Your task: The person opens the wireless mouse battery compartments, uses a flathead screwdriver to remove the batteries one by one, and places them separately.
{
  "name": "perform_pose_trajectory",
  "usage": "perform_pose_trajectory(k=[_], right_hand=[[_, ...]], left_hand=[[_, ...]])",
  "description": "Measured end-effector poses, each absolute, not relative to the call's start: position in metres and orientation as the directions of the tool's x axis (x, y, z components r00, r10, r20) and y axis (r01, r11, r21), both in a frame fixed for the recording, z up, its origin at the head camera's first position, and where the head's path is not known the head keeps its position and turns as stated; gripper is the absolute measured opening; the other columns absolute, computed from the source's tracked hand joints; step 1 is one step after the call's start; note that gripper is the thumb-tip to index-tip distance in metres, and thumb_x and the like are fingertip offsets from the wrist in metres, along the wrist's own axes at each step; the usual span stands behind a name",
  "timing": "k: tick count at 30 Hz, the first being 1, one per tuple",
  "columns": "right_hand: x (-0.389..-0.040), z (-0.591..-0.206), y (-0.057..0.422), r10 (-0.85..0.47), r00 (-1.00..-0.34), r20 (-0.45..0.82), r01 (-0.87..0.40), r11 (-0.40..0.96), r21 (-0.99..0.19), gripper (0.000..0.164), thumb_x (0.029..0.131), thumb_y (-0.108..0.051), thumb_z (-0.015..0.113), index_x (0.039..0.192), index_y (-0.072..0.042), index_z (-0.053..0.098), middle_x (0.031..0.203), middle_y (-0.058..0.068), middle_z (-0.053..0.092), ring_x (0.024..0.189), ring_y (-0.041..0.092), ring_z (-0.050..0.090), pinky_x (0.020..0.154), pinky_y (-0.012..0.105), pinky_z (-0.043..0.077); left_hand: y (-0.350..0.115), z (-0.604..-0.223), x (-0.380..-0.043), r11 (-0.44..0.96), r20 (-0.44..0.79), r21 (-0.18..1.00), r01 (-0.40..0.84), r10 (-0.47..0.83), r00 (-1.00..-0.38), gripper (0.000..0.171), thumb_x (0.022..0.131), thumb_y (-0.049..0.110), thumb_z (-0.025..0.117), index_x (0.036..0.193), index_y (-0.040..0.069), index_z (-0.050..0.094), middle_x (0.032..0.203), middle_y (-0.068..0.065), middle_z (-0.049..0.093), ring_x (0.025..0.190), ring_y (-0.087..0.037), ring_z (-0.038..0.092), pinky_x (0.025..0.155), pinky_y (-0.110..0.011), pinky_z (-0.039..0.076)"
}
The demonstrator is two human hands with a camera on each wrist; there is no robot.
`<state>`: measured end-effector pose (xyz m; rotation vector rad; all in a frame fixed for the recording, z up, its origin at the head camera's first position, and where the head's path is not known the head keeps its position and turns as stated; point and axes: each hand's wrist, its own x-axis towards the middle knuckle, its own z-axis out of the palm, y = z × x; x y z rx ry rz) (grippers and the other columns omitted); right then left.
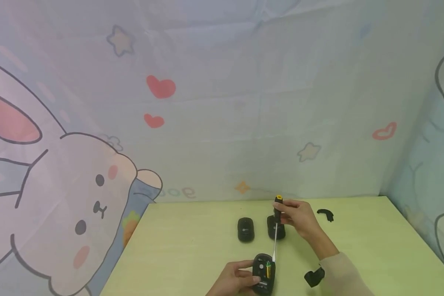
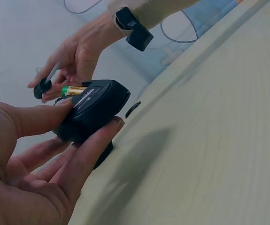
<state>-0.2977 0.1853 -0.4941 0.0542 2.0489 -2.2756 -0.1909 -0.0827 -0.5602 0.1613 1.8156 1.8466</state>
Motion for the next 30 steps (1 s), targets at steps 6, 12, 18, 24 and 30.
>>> perform_pose_trajectory(k=[6, 12, 18, 24, 30], right_hand=[[-0.289, -0.490, 0.195, -0.103, -0.991, -0.088, 0.094, -0.056, -0.994, 0.054, 0.097, -0.022, 0.078, 0.138, 0.008, 0.059, 0.096, -0.005, 0.076, 0.080, 0.009, 0.074, 0.074, 0.023, 0.066], [-0.287, -0.485, 0.211, -0.115, -0.987, -0.113, 0.111, 0.020, -0.994, 0.068, 0.098, -0.028, 0.077, 0.148, 0.010, 0.050, 0.101, -0.004, 0.073, 0.081, 0.009, 0.072, 0.078, 0.025, 0.067], [-0.289, -0.489, 0.230, -0.137, -0.979, -0.149, 0.145, 0.039, -0.989, 0.068, 0.099, -0.029, 0.075, 0.148, 0.009, 0.049, 0.106, -0.003, 0.074, 0.084, 0.010, 0.075, 0.083, 0.028, 0.068], [-0.289, -0.497, 0.244, -0.136, -0.975, -0.174, 0.168, 0.051, -0.984, 0.070, 0.097, -0.026, 0.077, 0.146, 0.014, 0.048, 0.107, 0.001, 0.077, 0.090, 0.015, 0.079, 0.085, 0.033, 0.068], [-0.289, -0.509, 0.254, -0.126, -0.968, -0.216, 0.207, 0.078, -0.975, 0.066, 0.096, -0.025, 0.079, 0.140, 0.016, 0.053, 0.101, 0.003, 0.078, 0.086, 0.017, 0.079, 0.081, 0.032, 0.069]], left_hand=[[-0.090, -0.562, -0.193, 0.091, -0.315, 0.948, -0.307, 0.431, -0.845, 0.055, 0.095, 0.006, 0.074, 0.146, -0.001, 0.058, 0.106, -0.021, 0.080, 0.092, -0.030, 0.081, 0.081, -0.042, 0.069], [-0.095, -0.560, -0.193, 0.080, -0.324, 0.944, -0.321, 0.429, -0.843, 0.054, 0.095, 0.008, 0.075, 0.146, 0.000, 0.059, 0.106, -0.021, 0.080, 0.092, -0.027, 0.081, 0.081, -0.041, 0.069], [-0.098, -0.561, -0.191, 0.112, -0.360, 0.932, -0.344, 0.402, -0.842, 0.054, 0.095, 0.011, 0.076, 0.145, 0.001, 0.060, 0.105, -0.019, 0.081, 0.085, -0.023, 0.081, 0.078, -0.038, 0.069], [-0.099, -0.560, -0.191, 0.147, -0.402, 0.915, -0.375, 0.392, -0.827, 0.056, 0.096, 0.014, 0.076, 0.147, 0.001, 0.058, 0.108, -0.016, 0.080, 0.091, -0.027, 0.081, 0.082, -0.039, 0.069], [-0.102, -0.561, -0.189, 0.149, -0.408, 0.913, -0.381, 0.397, -0.822, 0.056, 0.095, 0.013, 0.076, 0.146, -0.001, 0.058, 0.107, -0.016, 0.081, 0.091, -0.024, 0.081, 0.082, -0.038, 0.069]])
